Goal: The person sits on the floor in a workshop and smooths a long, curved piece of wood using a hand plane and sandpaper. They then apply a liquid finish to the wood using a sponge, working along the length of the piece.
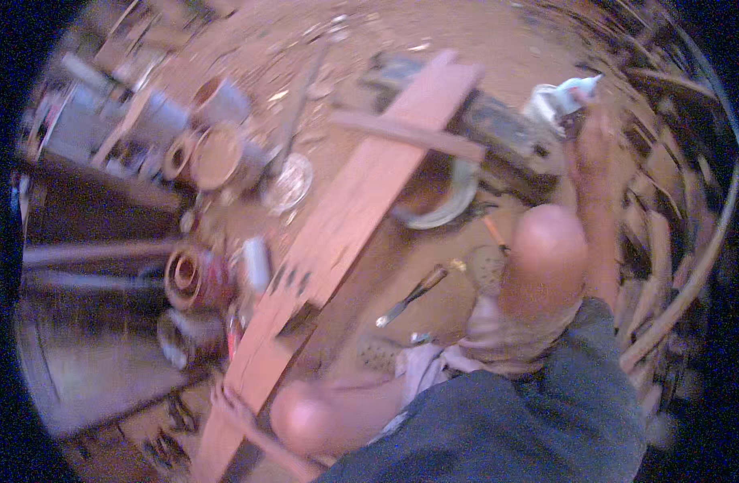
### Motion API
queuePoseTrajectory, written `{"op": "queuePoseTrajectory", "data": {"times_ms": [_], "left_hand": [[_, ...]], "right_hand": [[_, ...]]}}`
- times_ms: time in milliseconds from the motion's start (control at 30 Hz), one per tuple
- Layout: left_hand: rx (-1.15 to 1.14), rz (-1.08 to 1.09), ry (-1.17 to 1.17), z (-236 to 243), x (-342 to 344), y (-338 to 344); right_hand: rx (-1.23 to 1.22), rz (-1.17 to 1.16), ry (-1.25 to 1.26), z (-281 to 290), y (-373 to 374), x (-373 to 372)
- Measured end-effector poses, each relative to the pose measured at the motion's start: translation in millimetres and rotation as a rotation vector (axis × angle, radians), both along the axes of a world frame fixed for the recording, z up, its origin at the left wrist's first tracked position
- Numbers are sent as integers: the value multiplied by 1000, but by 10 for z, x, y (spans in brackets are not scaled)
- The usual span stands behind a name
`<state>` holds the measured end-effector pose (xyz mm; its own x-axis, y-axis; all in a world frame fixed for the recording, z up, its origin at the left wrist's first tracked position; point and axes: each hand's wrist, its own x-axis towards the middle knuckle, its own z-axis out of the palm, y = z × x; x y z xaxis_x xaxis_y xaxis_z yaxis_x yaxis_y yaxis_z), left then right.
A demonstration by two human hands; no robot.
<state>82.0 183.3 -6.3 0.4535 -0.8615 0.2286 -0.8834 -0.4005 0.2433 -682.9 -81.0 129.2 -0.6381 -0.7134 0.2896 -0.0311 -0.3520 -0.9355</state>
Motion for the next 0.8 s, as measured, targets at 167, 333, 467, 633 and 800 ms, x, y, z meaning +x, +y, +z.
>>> {"op": "queuePoseTrajectory", "data": {"times_ms": [167,333,467,633,800], "left_hand": [[62,54,6,457,-466,-345],[-48,-81,-157,876,-1029,-742],[-86,-174,-225,993,-1468,-998],[-116,-219,-311,1252,-1603,-932],[-219,-67,-293,2044,-1884,-702]], "right_hand": [[200,-371,290,-469,450,-861],[361,-439,315,-1135,649,-1387],[569,-634,422,-1793,917,-1757],[947,-529,723,-2183,914,-1481],[982,-457,759,-2645,821,-1417]]}}
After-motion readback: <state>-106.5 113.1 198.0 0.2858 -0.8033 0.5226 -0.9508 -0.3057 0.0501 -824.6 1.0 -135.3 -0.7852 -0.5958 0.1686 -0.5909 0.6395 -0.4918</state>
